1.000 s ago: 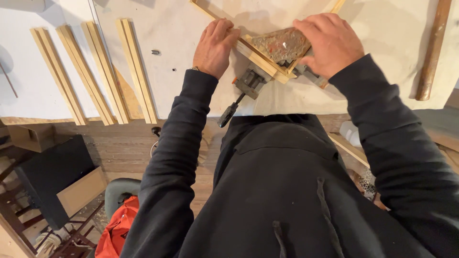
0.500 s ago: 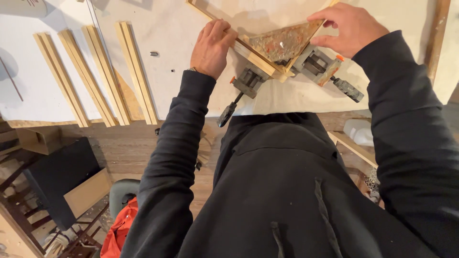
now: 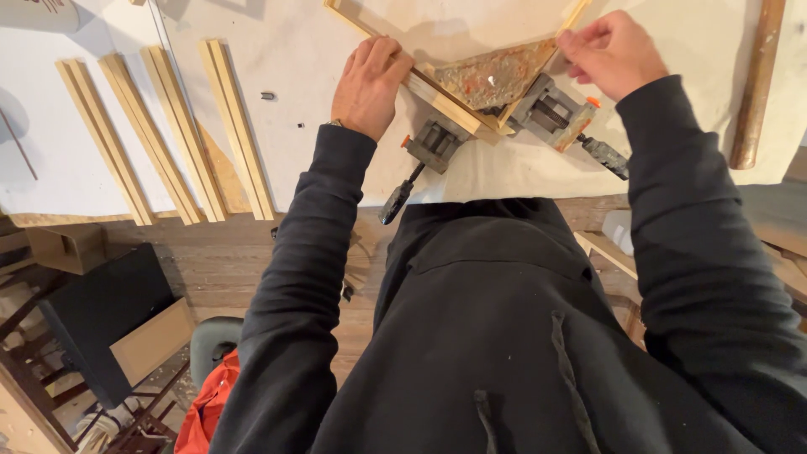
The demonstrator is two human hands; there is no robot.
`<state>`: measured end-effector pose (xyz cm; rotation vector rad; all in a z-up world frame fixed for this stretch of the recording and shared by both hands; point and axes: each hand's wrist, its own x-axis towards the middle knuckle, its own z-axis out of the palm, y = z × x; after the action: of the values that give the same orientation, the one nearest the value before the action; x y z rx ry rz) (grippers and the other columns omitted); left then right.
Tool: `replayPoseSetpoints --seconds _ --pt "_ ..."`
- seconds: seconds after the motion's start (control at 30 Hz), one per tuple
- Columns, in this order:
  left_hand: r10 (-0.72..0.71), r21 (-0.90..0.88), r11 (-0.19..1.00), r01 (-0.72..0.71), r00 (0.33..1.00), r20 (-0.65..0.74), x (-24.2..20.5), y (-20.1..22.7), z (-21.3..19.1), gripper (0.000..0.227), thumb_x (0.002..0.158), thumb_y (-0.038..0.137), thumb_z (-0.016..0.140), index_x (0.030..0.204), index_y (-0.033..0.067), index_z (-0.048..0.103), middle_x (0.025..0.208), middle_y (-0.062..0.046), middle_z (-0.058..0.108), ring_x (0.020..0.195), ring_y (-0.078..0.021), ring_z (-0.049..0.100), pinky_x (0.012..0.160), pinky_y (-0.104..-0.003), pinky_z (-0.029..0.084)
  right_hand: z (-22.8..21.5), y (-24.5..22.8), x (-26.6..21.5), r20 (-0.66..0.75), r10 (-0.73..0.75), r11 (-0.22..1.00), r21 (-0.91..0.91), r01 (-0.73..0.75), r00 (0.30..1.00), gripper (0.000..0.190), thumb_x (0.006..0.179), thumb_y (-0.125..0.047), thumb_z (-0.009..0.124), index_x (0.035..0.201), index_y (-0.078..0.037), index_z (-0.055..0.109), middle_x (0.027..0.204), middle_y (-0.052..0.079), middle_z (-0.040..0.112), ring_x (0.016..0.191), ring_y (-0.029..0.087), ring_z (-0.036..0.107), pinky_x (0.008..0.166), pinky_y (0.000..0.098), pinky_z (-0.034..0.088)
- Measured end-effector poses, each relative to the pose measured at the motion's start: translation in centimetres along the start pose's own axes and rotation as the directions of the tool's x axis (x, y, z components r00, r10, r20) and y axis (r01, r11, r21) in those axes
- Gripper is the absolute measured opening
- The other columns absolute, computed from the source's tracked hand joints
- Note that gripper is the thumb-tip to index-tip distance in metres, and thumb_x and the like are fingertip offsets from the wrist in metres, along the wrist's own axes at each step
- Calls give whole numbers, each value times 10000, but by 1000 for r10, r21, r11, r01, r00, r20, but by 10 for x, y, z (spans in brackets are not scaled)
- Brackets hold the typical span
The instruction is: The recorder is assembling wooden frames by gluing pieces together and securing them using corner clamps and a hammer.
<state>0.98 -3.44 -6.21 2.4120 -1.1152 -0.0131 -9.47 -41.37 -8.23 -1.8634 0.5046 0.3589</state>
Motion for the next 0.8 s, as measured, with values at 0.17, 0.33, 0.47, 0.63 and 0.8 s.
replayPoseSetpoints --seconds 0.17,0.33,0.47,0.63,0.8 --pt "15 5 1000 -15 1000 -10 -1 -1 -1 286 861 -55 660 1121 58 701 1190 -84 590 1220 -314 557 1075 -423 467 16 -15 -5 73 129 986 96 -136 989 535 1052 -428 695 1324 19 582 1099 72 736 928 150 720 796 300 591" --pt "21 18 1000 -21 1000 -8 -2 -3 1 286 863 -52 658 1124 57 700 1198 -84 594 1232 -316 557 1073 -425 470 21 -10 -4 165 159 909 360 -209 973 439 1022 -365 711 1291 -22 660 1161 29 727 1035 138 718 933 320 562" --pt "24 24 999 -24 1000 -8 -1 -4 1 290 867 -50 659 1131 61 703 1208 -81 604 1236 -313 561 1065 -423 477 20 -13 -6 147 97 892 426 -152 984 406 1001 -294 745 1299 -33 656 1151 22 726 1041 142 712 971 317 577" --pt "15 17 1000 -15 1000 -4 -1 -4 1 281 865 -46 665 1117 71 708 1203 -72 611 1227 -305 567 1054 -414 487 19 -6 0 135 153 892 408 -196 979 413 984 -266 763 1293 -29 627 1119 25 714 999 138 708 930 322 585" --pt "23 7 1000 -23 1000 -15 0 -5 -1 286 862 -47 663 1118 70 718 1203 -69 611 1216 -304 567 1048 -406 492 14 -6 1 201 201 889 374 -265 959 428 1054 -281 757 1347 -2 618 1132 53 673 1002 163 662 906 349 549"
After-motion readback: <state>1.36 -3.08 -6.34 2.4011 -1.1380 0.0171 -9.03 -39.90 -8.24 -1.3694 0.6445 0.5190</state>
